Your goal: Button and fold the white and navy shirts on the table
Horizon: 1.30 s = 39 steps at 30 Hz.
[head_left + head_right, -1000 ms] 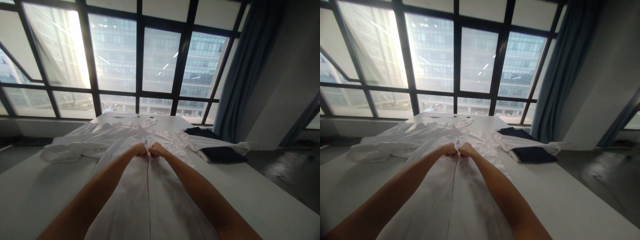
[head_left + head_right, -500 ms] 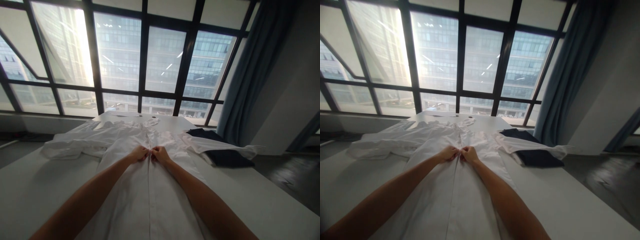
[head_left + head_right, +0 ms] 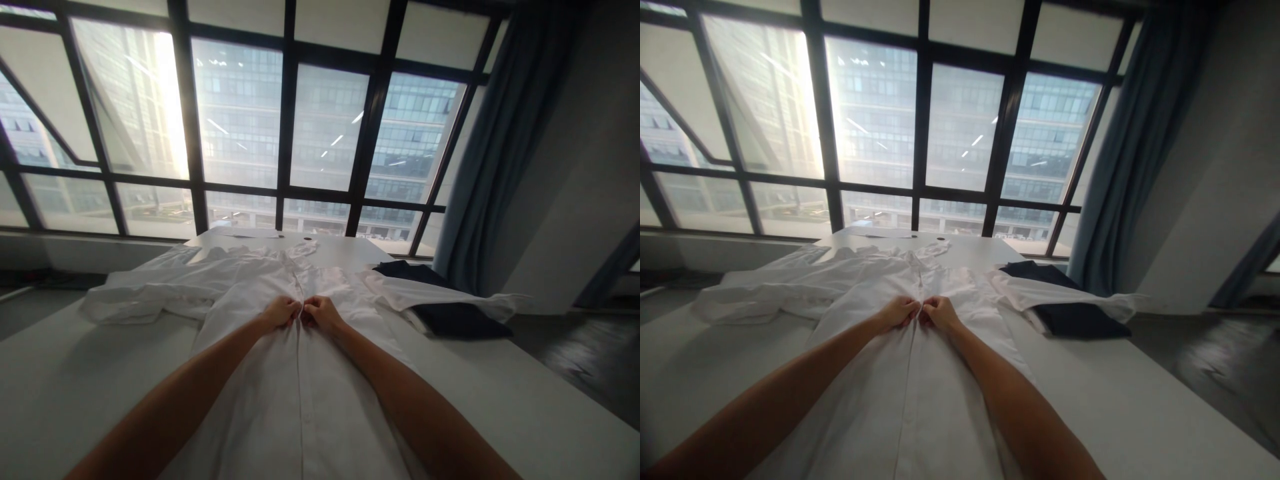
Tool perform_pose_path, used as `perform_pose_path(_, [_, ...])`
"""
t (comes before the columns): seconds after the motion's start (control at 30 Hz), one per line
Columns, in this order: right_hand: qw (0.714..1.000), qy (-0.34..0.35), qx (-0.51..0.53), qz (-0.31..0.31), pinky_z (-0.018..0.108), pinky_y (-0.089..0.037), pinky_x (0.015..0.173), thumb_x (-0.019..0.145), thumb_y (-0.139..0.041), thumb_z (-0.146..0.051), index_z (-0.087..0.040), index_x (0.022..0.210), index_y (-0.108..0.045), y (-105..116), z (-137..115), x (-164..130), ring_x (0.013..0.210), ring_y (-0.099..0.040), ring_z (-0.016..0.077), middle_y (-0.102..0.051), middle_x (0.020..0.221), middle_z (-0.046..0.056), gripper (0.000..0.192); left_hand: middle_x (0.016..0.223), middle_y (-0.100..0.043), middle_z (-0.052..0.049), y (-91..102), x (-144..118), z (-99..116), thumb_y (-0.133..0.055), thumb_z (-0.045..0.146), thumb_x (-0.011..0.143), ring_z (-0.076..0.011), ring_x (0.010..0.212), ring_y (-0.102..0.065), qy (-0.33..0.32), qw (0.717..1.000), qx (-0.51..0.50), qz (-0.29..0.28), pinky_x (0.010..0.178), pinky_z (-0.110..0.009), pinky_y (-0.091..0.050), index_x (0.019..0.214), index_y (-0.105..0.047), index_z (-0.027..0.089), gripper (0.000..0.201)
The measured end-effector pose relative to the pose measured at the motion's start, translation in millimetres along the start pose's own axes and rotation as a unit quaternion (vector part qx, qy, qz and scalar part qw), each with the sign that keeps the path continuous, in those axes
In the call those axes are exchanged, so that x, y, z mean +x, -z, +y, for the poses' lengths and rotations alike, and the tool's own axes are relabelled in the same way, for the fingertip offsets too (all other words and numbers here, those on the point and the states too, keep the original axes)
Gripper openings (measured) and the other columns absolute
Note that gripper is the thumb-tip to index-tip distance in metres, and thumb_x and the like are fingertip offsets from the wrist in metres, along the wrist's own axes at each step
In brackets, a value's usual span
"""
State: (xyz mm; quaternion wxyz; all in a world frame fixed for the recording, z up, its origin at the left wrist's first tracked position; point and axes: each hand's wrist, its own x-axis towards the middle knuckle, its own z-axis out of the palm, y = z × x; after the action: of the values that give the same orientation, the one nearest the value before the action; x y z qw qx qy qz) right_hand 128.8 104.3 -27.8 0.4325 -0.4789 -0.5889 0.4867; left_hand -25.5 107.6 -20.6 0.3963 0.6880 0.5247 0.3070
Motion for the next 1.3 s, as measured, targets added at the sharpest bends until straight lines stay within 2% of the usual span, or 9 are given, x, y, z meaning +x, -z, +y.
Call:
perform_pose_path(0.27, [0.998,0.024,-0.054,-0.020,0.019,-0.044,0.041,0.079,-0.060,-0.025,-0.018,0.071,-0.054,1,1,1,0.046,-0.060,0.0126,-0.062,0.055,-0.003,0.012,0.038,-0.044,0.005,-0.4,1,0,-0.044,0.033,0.088,-0.0070,0.035,-0.033,0.008,0.999,-0.033,-0.004,0.041,-0.020,-0.023,0.058,-0.052,0.016,0.035])
perform_pose_path(0.47, [0.976,0.101,-0.183,0.059,0.019,-0.042,0.045,0.081,-0.061,-0.028,-0.016,0.067,-0.060,-4,6,-1,0.045,-0.059,0.0129,-0.062,0.050,-0.001,0.018,0.038,-0.042,0.004,1.7,3,-1,-0.050,0.041,0.086,-0.0073,0.034,-0.032,0.029,0.999,-0.024,-0.009,0.040,-0.021,-0.021,0.060,-0.056,0.015,0.037])
perform_pose_path(0.53, [0.972,0.113,-0.197,0.066,0.019,-0.043,0.047,0.079,-0.063,-0.027,-0.015,0.066,-0.062,-5,6,-1,0.047,-0.061,0.0136,-0.063,0.052,0.000,0.017,0.038,-0.040,0.005,1.4,3,0,-0.051,0.037,0.086,-0.0072,0.035,-0.032,0.043,0.999,-0.017,0.003,0.040,-0.020,-0.021,0.058,-0.055,0.015,0.035])
perform_pose_path(0.67, [0.983,0.066,-0.172,0.027,0.018,-0.039,0.041,0.078,-0.060,-0.018,-0.015,0.066,-0.062,-3,2,0,0.042,-0.056,0.0110,-0.059,0.048,-0.003,0.012,0.039,-0.038,0.005,-1.3,3,2,-0.045,0.024,0.084,-0.0076,0.036,-0.032,0.052,0.998,-0.002,0.022,0.040,-0.021,-0.022,0.055,-0.051,0.017,0.030])
perform_pose_path(0.83, [0.994,-0.006,-0.105,-0.025,0.017,-0.036,0.038,0.080,-0.050,-0.012,-0.016,0.062,-0.057,1,-4,1,0.038,-0.052,0.0086,-0.056,0.046,-0.004,0.019,0.040,-0.036,0.005,-1.9,5,-1,-0.043,0.023,0.084,-0.0079,0.037,-0.031,0.039,0.999,0.014,0.014,0.041,-0.021,-0.021,0.055,-0.045,0.018,0.029])
perform_pose_path(0.97, [0.994,-0.016,-0.103,-0.037,0.017,-0.035,0.037,0.080,-0.048,-0.012,-0.016,0.057,-0.054,2,-3,3,0.037,-0.050,0.0083,-0.055,0.045,-0.004,0.024,0.040,-0.037,0.006,0.2,9,-3,-0.043,0.026,0.083,-0.0083,0.038,-0.034,0.004,0.996,0.090,0.007,0.042,-0.021,-0.021,0.055,-0.047,0.017,0.029])
perform_pose_path(1.1, [0.987,0.012,-0.153,-0.037,0.016,-0.032,0.036,0.079,-0.047,-0.011,-0.016,0.054,-0.053,2,-1,5,0.036,-0.049,0.0076,-0.052,0.042,-0.004,0.026,0.043,-0.035,0.005,0.5,10,-1,-0.045,0.027,0.081,-0.0085,0.044,-0.036,-0.062,0.977,0.201,0.037,0.047,-0.022,-0.022,0.053,-0.051,0.015,0.032])
perform_pose_path(1.2, [0.976,0.042,-0.210,-0.029,0.015,-0.031,0.037,0.078,-0.048,-0.010,-0.015,0.052,-0.053,2,0,6,0.036,-0.049,0.0076,-0.050,0.040,-0.004,0.027,0.046,-0.043,0.002,-0.4,9,-1,-0.047,0.028,0.081,-0.0101,0.050,-0.041,-0.083,0.959,0.267,0.045,0.051,-0.023,-0.025,0.055,-0.059,0.013,0.033])
perform_pose_path(1.3, [0.976,0.027,-0.215,-0.013,0.016,-0.033,0.038,0.079,-0.048,-0.012,-0.015,0.057,-0.055,2,-1,6,0.038,-0.051,0.0086,-0.053,0.044,-0.004,0.024,0.052,-0.054,-0.002,-0.7,7,-3,-0.048,0.027,0.081,-0.0111,0.052,-0.044,-0.093,0.947,0.302,0.051,0.053,-0.024,-0.027,0.060,-0.065,0.012,0.031])
